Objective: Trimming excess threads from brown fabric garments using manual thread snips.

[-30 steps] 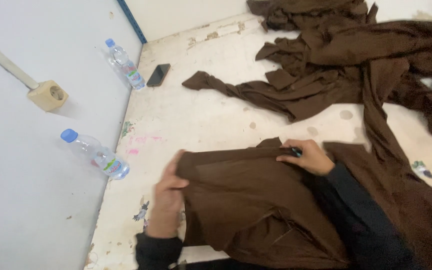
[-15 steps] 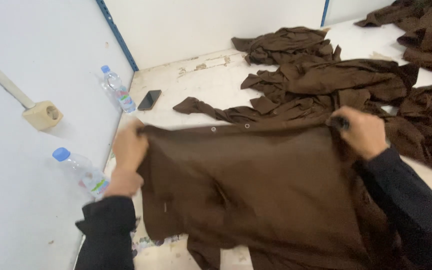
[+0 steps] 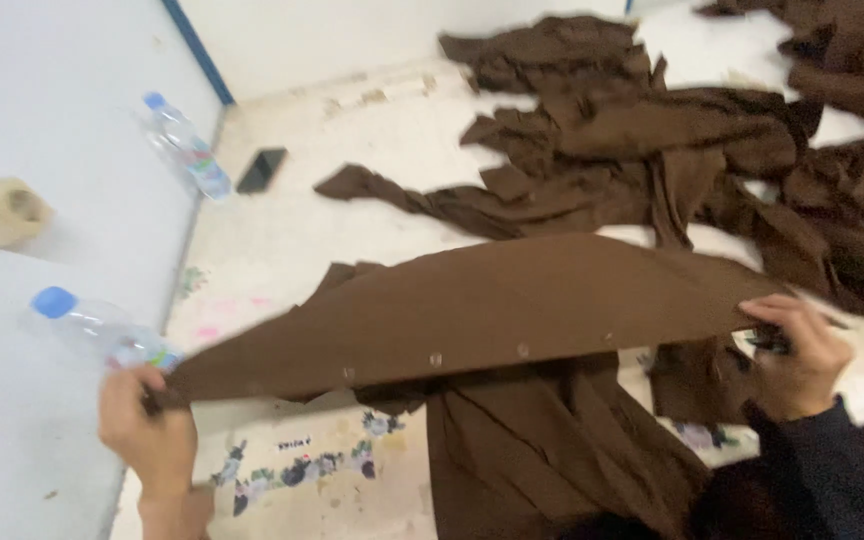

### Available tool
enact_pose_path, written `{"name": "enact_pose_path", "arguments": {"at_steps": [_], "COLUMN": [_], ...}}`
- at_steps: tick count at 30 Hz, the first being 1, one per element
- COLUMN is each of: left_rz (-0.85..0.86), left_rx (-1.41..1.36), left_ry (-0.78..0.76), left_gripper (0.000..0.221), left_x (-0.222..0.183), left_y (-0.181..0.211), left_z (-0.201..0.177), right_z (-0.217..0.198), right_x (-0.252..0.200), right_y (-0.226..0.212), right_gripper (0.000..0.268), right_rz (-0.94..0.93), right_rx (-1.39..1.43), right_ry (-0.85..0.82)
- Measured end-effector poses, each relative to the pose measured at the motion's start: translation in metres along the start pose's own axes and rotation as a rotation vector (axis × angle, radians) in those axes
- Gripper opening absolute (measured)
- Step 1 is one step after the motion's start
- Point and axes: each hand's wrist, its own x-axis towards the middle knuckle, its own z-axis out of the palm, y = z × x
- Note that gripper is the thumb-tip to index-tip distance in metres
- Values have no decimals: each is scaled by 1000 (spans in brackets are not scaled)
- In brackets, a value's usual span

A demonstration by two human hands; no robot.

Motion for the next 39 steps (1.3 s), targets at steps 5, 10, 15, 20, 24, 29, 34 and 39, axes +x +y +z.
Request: {"name": "enact_pose_path", "arguments": {"at_steps": [5, 10, 15, 20, 24, 29, 34, 39], "left_rz": [-5, -284, -177, 11, -24, -350, -464, -198], "left_rx": [263, 508, 526, 353, 283, 424, 519, 252], "left_ry": [-441, -970, -712, -396, -640, -1043, -1007, -695], "left_gripper": [21, 43, 63, 28, 45, 62, 67, 49], "left_x": [-90, -111, -102, -97, -111, -134, -130, -107], "left_y": [-48, -65, -19, 27, 52, 45, 44, 105], "left_z": [-17, -37, -50, -30, 4, 20, 20, 41], "right_z": [-15, -37, -48, -51, -41, -23, -37, -49], "right_x": [-83, -94, -102, -74, -60, -94, -81, -4], "right_y": [-9, -17, -14, -34, -47, -31, -45, -104], "right_gripper": [42, 26, 26, 14, 29, 26, 10, 19], "right_rz": [248, 412, 452, 754, 815, 767, 876, 951], "right_rx": [-213, -201, -277, 70, -45, -362, 88, 401], "right_ry": [-362, -429, -395, -185, -444, -578, -303, -406]}}
